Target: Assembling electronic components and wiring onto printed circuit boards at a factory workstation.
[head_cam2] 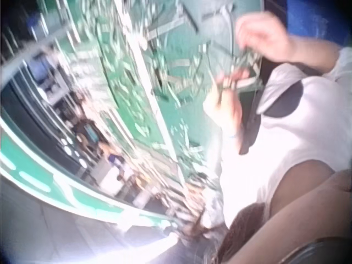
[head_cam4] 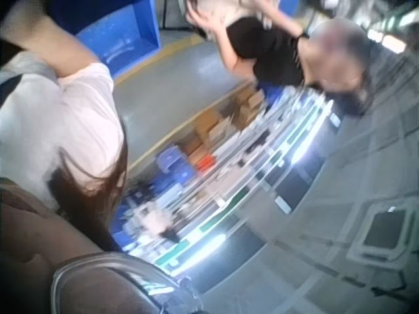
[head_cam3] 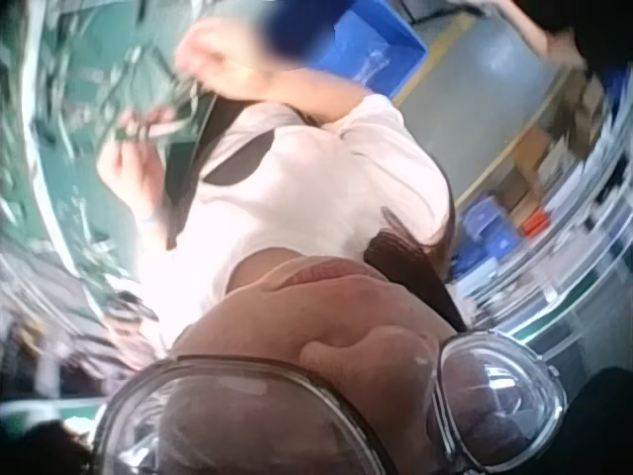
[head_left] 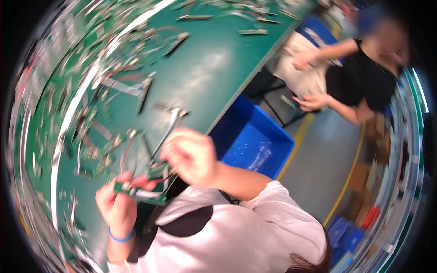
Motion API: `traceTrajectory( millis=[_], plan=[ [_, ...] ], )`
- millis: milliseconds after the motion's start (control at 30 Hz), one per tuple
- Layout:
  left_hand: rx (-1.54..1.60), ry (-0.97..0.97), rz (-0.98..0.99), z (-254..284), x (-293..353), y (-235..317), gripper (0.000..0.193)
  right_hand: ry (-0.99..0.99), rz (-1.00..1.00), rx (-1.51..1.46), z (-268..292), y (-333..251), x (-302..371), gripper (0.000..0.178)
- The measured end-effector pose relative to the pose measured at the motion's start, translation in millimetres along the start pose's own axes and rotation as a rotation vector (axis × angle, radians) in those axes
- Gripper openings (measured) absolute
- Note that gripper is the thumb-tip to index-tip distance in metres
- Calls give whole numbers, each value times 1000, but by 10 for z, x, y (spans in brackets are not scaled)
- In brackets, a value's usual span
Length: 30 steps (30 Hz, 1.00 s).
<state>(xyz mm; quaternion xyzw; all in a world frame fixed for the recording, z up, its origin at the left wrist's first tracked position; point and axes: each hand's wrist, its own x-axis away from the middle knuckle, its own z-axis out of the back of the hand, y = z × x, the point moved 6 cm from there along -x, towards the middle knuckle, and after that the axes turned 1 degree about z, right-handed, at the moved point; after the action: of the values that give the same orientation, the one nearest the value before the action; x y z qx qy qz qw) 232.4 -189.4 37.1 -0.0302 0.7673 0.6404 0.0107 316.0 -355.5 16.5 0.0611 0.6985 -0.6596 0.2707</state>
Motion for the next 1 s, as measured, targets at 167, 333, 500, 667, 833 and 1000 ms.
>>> traceTrajectory(
  millis=[167,333,500,667,833,1000],
  plan=[
    [225,-194,236,-250,-176,277,45,14,89,-118,71,-332,-127,32],
    [405,-210,188,-213,10,485,42,-159,-160,-222,-237,-633,-168,48],
    [360,-180,218,-53,292,527,39,-199,-281,-328,-521,-726,-122,49],
    [367,-102,328,62,494,587,31,-475,-103,-201,-853,-816,-216,45],
    [283,-27,403,197,715,572,26,-777,-16,-71,-1180,-958,-88,41],
    [85,-56,361,364,1025,575,23,-921,114,-20,-1496,-1123,70,30]
  ],
)
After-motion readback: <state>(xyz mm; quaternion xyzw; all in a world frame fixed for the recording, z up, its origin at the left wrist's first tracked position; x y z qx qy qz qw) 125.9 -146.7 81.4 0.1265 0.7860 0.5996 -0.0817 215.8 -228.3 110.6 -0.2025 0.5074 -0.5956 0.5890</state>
